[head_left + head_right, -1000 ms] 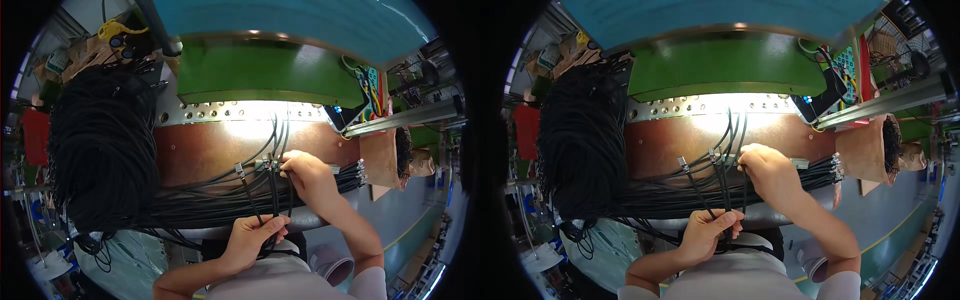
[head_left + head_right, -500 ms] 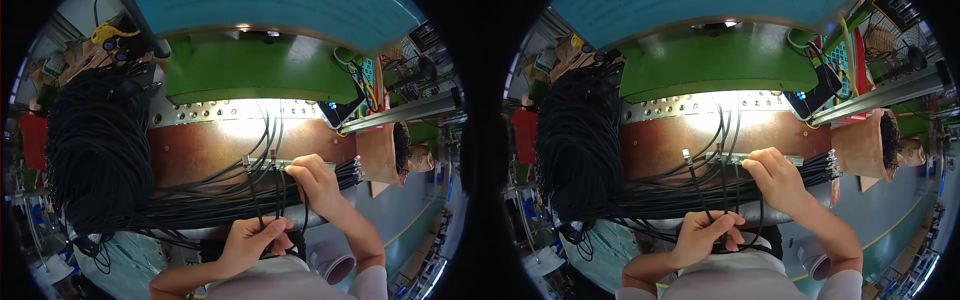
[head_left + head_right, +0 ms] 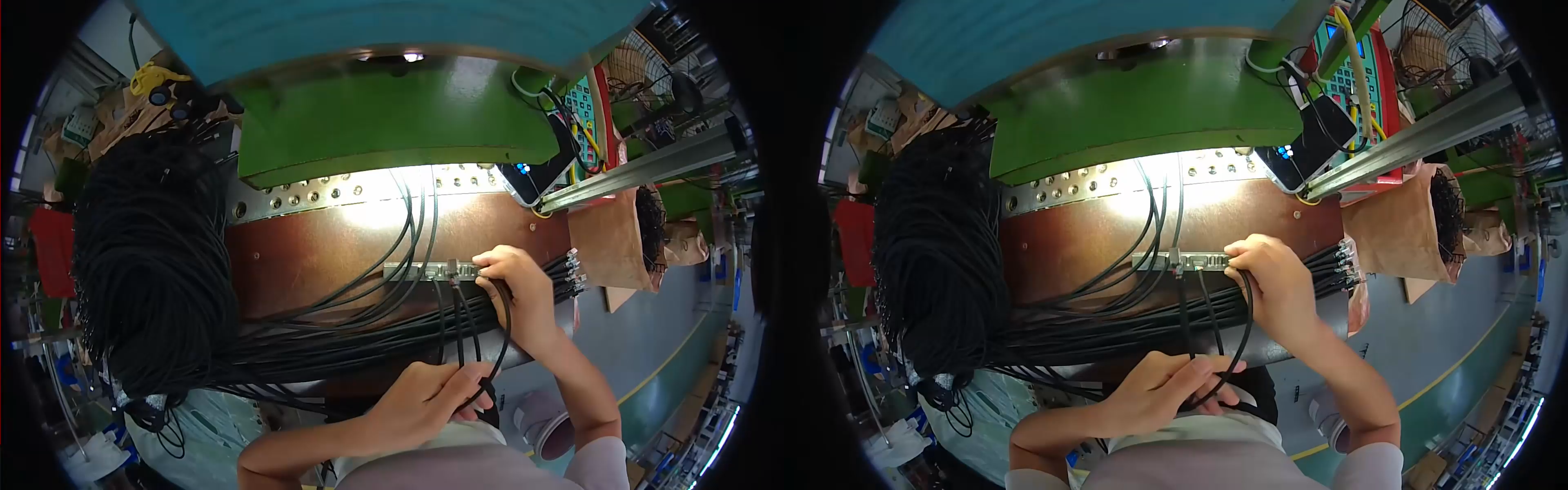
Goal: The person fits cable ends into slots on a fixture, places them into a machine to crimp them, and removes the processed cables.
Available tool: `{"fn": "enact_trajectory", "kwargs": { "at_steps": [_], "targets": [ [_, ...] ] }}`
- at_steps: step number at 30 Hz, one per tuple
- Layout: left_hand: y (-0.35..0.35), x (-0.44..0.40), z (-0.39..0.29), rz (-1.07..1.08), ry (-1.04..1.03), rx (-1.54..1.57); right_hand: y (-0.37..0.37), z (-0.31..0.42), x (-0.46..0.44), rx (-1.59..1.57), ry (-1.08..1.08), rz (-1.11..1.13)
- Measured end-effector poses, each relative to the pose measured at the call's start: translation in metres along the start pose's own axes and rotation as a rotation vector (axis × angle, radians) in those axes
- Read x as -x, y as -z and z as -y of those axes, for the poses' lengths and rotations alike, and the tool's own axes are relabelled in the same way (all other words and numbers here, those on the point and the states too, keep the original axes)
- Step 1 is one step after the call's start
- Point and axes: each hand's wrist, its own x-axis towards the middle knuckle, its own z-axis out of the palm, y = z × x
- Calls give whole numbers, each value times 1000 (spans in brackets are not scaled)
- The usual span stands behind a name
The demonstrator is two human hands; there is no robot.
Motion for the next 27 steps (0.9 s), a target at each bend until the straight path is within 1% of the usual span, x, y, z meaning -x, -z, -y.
{"fn": "enact_trajectory", "kwargs": {
  "at_steps": [3,4,7,8,11,12,14,17,20,23,24,27],
  "targets": [
    [2,-5,-7,6,-1,-59,1,1,1,-58,-95,12],
    [2,-7,-6,14,0,-62,4,2,-2,-28,-104,72],
    [2,-11,-7,37,25,-79,11,2,-10,-24,-88,130],
    [2,-12,-8,43,37,-84,14,0,-11,-66,-123,163],
    [5,-15,-8,58,53,-52,13,-3,-8,-64,-87,130],
    [4,-15,-9,53,56,-72,12,-3,-6,-94,-116,114],
    [6,-15,-14,40,59,-116,10,-4,-4,-155,-167,81],
    [8,-14,-19,29,46,-234,14,0,-8,-176,-222,106],
    [19,-19,-21,78,-3,-394,16,1,-10,-106,-215,147],
    [21,-21,-29,65,-5,-436,16,0,-9,-156,-203,125],
    [20,-21,-35,62,25,-454,16,2,-9,-180,-231,123],
    [21,-22,-53,90,128,-574,15,1,-9,-73,-172,144]
  ]
}}
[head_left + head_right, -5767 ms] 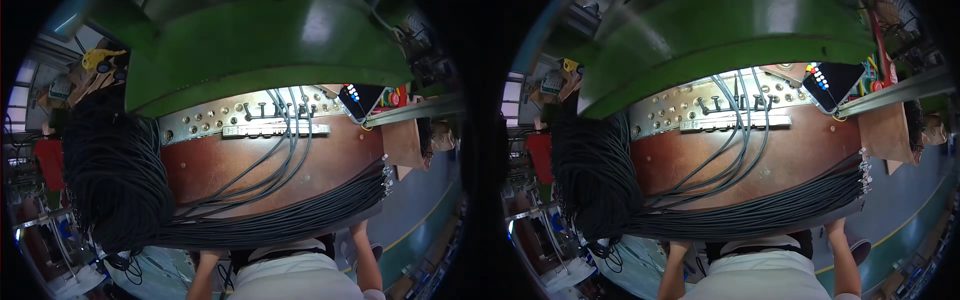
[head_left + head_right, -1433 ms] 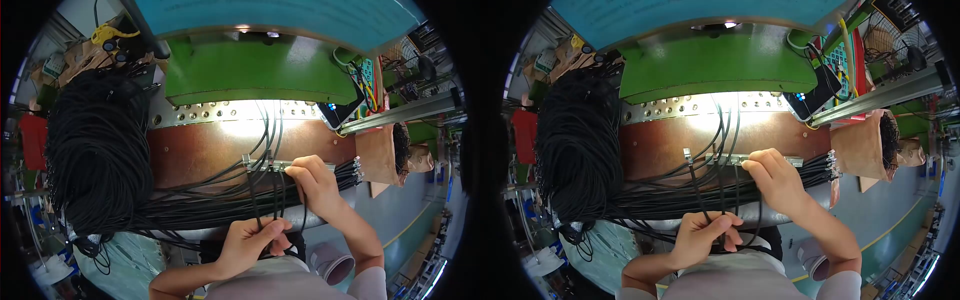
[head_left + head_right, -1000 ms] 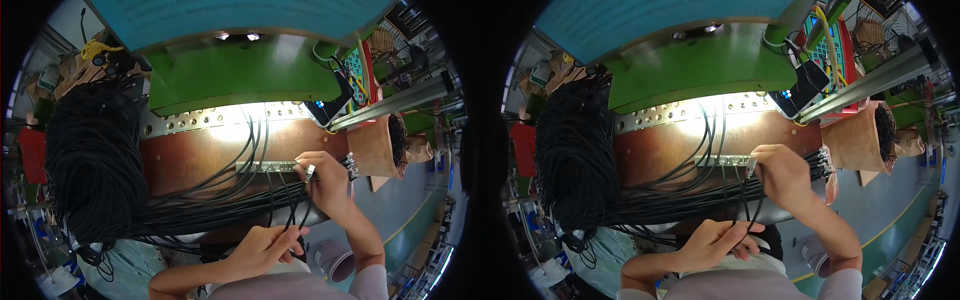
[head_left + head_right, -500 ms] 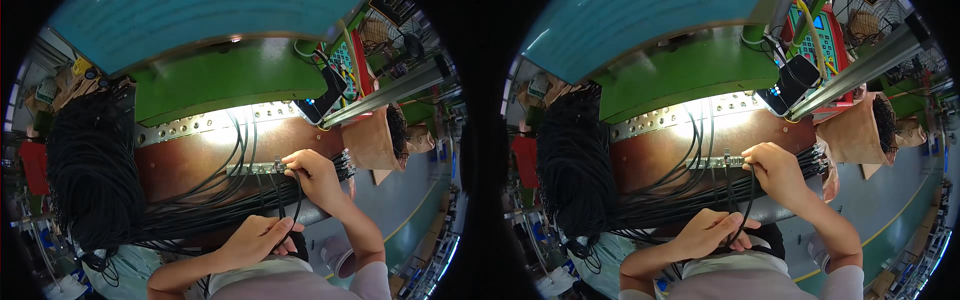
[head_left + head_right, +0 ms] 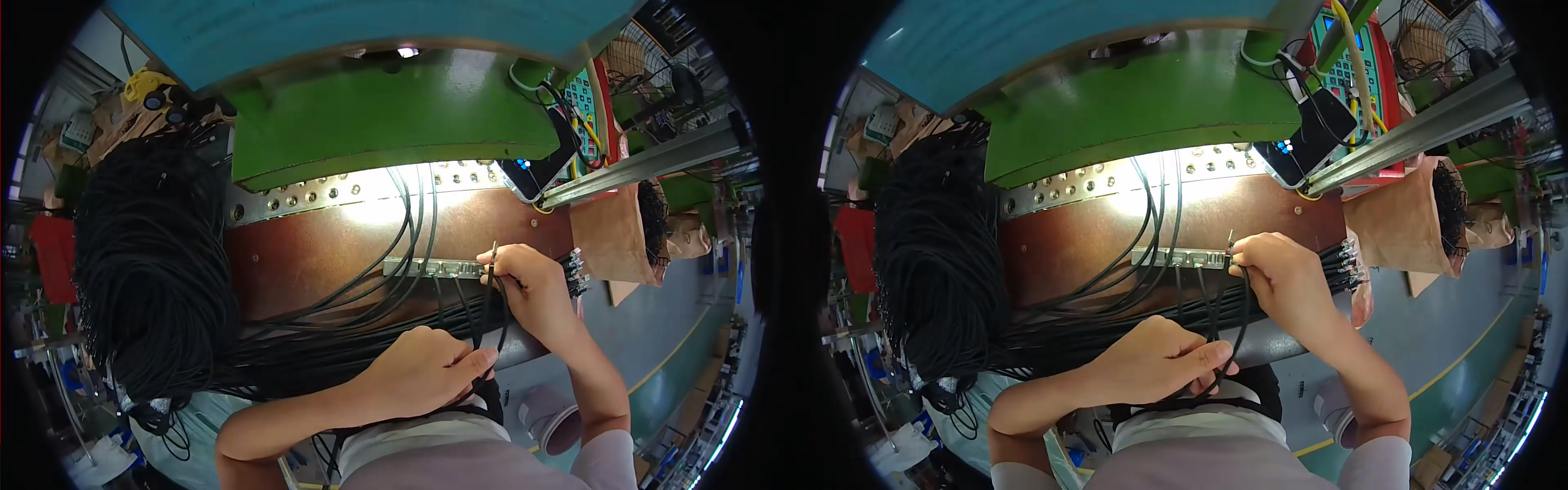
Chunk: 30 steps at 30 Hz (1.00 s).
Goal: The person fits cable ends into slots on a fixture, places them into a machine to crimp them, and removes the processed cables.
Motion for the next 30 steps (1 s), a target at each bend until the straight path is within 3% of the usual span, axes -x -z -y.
{"fn": "enact_trajectory", "kwargs": {
  "at_steps": [1,4,7,16,20,21,23,25,27,28,30],
  "targets": [
    [-1,-2,2,6,-11,-3,5,3,-4,90,26,81],
    [0,-7,5,18,-46,-21,8,0,-4,-67,-116,134],
    [3,-7,5,19,-53,-11,2,-1,-1,-66,-89,46],
    [12,-11,-12,63,44,-40,29,19,0,402,240,-36],
    [-2,-15,-22,-160,-187,-560,26,10,-1,481,364,5],
    [1,-10,-25,-151,-214,-575,23,2,5,344,301,-108],
    [5,1,-22,-115,-249,-586,15,-3,8,192,196,-119],
    [4,5,-12,-196,-281,-336,2,-9,18,-19,-6,-99],
    [16,11,-6,-242,-273,-258,6,-11,16,-18,-47,-69],
    [18,9,11,-397,-356,-157,8,-8,18,-19,-80,-54],
    [36,10,26,-538,-341,188,13,0,9,110,-50,9]
  ]
}}
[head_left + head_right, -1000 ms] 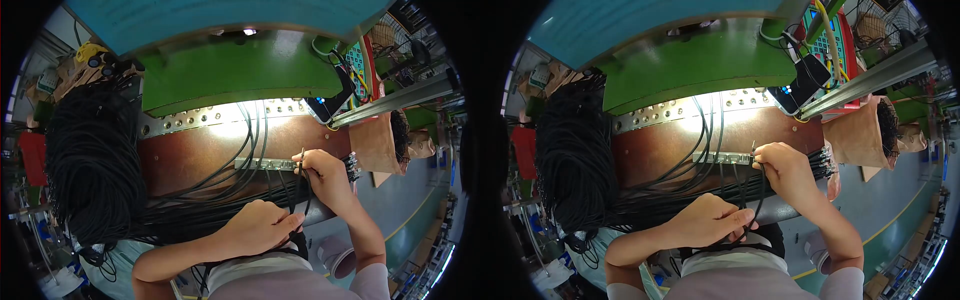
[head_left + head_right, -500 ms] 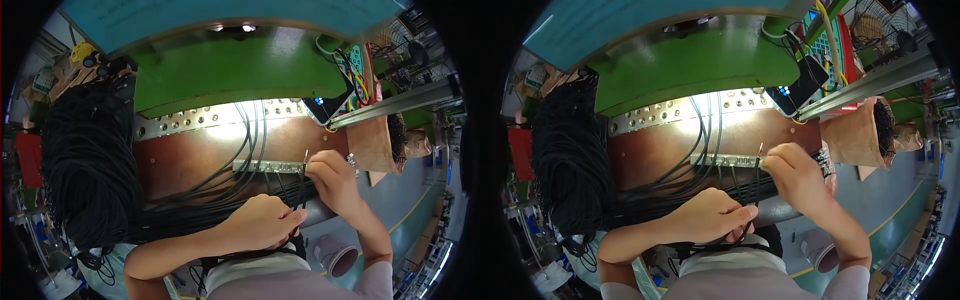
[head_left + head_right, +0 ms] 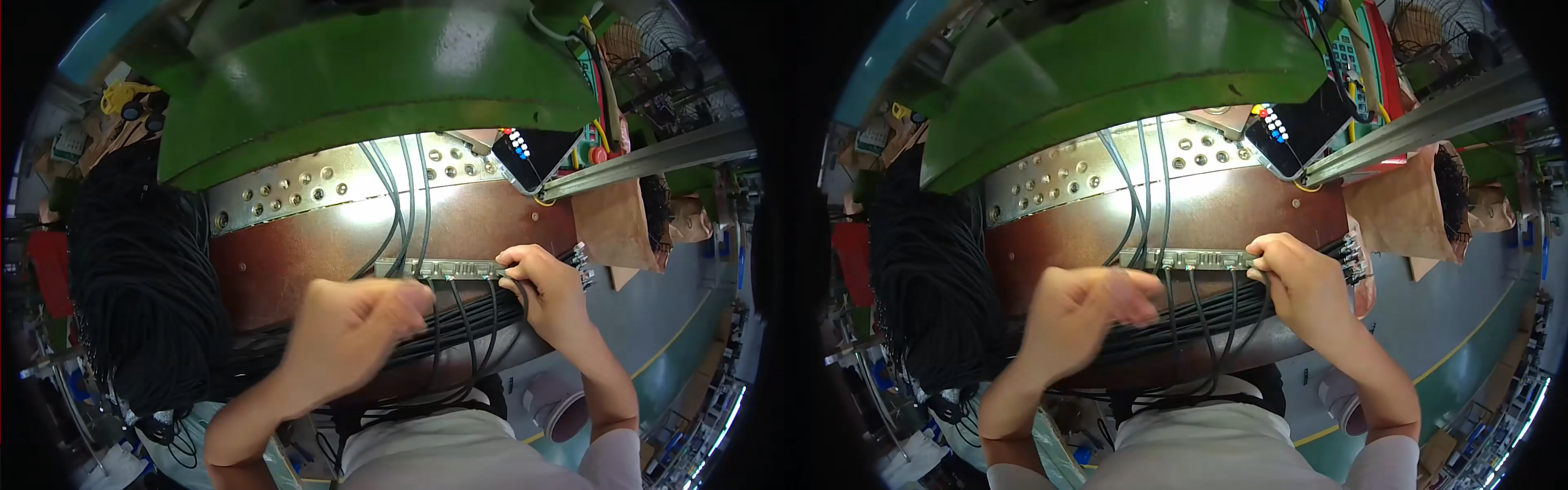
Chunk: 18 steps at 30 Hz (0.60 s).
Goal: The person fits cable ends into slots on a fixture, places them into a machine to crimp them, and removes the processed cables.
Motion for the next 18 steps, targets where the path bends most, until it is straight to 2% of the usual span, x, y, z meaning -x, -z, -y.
{"fn": "enact_trajectory", "kwargs": {
  "at_steps": [1,2,3,4,5,6,8,10,11,13,18],
  "targets": [
    [18,-16,11,-114,-218,-140,0,3,-2,73,28,15],
    [30,-29,15,-269,-54,-53,0,5,-4,145,58,32],
    [40,-45,11,-412,-51,0,2,5,-6,151,45,73],
    [49,-63,15,-447,-147,85,9,2,-10,74,56,167],
    [51,-77,21,-370,-249,186,19,-3,-17,-6,68,262],
    [46,-94,15,-333,-118,378,27,-6,-28,-87,80,355],
    [29,-121,25,17,-50,778,46,-5,-67,-163,159,525],
    [9,-121,16,146,86,809,19,-8,-121,-300,159,-59],
    [10,-121,15,149,77,792,14,-8,-144,-148,24,-76],
    [16,-119,13,139,55,760,-12,-5,-188,-15,70,-154],
    [25,-105,-24,77,-60,744,-47,-18,-225,232,71,-108]
  ]
}}
